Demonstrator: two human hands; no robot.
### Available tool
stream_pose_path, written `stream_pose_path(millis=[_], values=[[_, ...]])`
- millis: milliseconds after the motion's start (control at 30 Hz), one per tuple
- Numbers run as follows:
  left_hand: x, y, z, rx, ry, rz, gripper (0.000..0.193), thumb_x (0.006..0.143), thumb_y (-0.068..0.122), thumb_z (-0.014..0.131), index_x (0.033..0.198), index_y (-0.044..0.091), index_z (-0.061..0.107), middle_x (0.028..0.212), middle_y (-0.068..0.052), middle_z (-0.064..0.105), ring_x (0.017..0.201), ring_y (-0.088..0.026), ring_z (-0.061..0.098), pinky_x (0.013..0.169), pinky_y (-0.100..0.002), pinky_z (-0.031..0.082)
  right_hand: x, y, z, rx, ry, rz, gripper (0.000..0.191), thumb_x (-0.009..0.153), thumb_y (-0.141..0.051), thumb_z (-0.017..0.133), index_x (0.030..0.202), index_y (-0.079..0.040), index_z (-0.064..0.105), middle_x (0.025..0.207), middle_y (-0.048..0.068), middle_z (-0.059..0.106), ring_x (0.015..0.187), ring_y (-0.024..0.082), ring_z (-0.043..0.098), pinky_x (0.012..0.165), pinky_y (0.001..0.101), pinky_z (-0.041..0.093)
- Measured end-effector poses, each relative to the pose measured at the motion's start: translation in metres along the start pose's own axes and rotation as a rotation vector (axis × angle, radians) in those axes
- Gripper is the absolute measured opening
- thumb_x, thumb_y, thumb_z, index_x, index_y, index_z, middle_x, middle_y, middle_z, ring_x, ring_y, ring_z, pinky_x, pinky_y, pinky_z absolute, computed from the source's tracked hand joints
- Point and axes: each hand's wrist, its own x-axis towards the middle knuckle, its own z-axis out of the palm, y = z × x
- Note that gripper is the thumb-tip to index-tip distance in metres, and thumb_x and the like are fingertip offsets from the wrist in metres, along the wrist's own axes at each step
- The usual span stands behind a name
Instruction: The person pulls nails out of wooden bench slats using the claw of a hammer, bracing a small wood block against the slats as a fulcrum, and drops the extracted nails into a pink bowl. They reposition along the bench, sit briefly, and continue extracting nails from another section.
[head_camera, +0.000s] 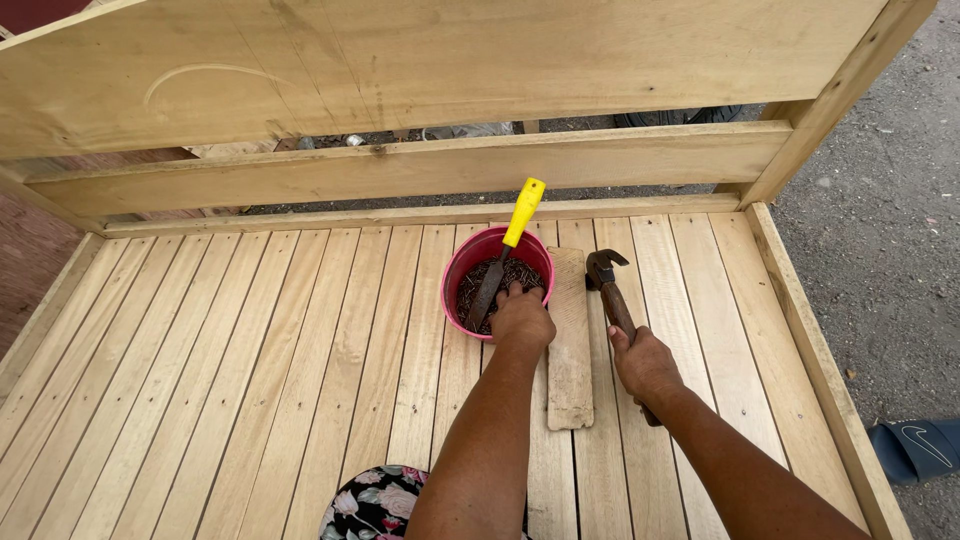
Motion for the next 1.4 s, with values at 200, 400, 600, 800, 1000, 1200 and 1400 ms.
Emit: stream_pose_path(millis=[200,400,600,800,1000,1200,1400], values=[[-0.009,-0.008,0.009,0.005,0.135,0.075,0.041,0.088,0.009,0.070,0.128,0.013,0.068,0.140,-0.012,0.052,0.126,-0.032,0.052,0.101,-0.042,0.057,-0.002,0.000,0.000,0.011,0.005,-0.021,0.066,0.105,-0.058,0.033,0.126,0.002,0.052,0.085,0.017,0.067,0.058,0.023,0.067,0.055,0.0407,0.061],[-0.018,-0.011,0.003,-0.008,0.137,0.083,0.028,0.089,0.011,0.067,0.114,0.006,0.075,0.134,-0.011,0.060,0.125,-0.031,0.056,0.107,-0.040,0.054,0.002,0.003,0.001,-0.016,0.016,-0.026,0.066,0.105,-0.058,0.034,0.127,0.002,0.052,0.086,0.017,0.068,0.060,0.023,0.068,0.058,0.0398,0.062],[-0.024,-0.003,-0.002,0.063,0.038,0.014,0.029,0.087,0.016,0.074,0.113,0.002,0.074,0.155,-0.019,0.036,0.139,-0.035,0.043,0.112,-0.049,0.048,0.003,0.006,0.004,-0.006,0.015,-0.015,0.064,0.105,-0.057,0.033,0.130,0.000,0.051,0.088,0.016,0.068,0.065,0.022,0.069,0.060,0.0397,0.063],[-0.016,-0.003,0.001,-0.026,0.049,-0.035,0.086,0.088,0.011,0.070,0.160,0.005,0.023,0.169,-0.016,0.001,0.155,-0.032,0.011,0.121,-0.057,0.027,0.001,0.004,0.003,-0.020,0.006,-0.008,0.065,0.106,-0.057,0.033,0.129,0.000,0.052,0.089,0.016,0.069,0.065,0.023,0.069,0.060,0.0399,0.063],[-0.001,-0.009,0.005,0.018,-0.064,-0.081,0.074,0.094,0.014,0.065,0.158,0.008,0.028,0.166,-0.020,0.016,0.154,-0.032,0.019,0.122,-0.054,0.031,0.001,0.004,0.003,-0.019,0.013,-0.013,0.065,0.106,-0.058,0.033,0.129,0.000,0.051,0.089,0.017,0.069,0.065,0.023,0.070,0.060,0.0402,0.062],[-0.003,-0.019,0.010,-0.090,0.119,0.087,0.039,0.089,0.002,0.063,0.126,0.012,0.070,0.143,-0.012,0.054,0.132,-0.030,0.051,0.113,-0.040,0.047,0.002,0.005,0.005,-0.001,0.011,-0.024,0.064,0.105,-0.056,0.033,0.129,0.001,0.051,0.089,0.017,0.069,0.064,0.024,0.070,0.059,0.0403,0.063],[-0.003,-0.026,-0.003,-0.467,-0.040,-0.099,0.023,0.085,0.008,0.070,0.107,0.005,0.074,0.116,-0.016,0.074,0.108,-0.025,0.072,0.101,-0.036,0.056,0.002,0.006,0.005,0.004,0.005,-0.014,0.063,0.106,-0.056,0.034,0.129,0.000,0.050,0.088,0.017,0.069,0.064,0.023,0.069,0.060,0.0401,0.062]])
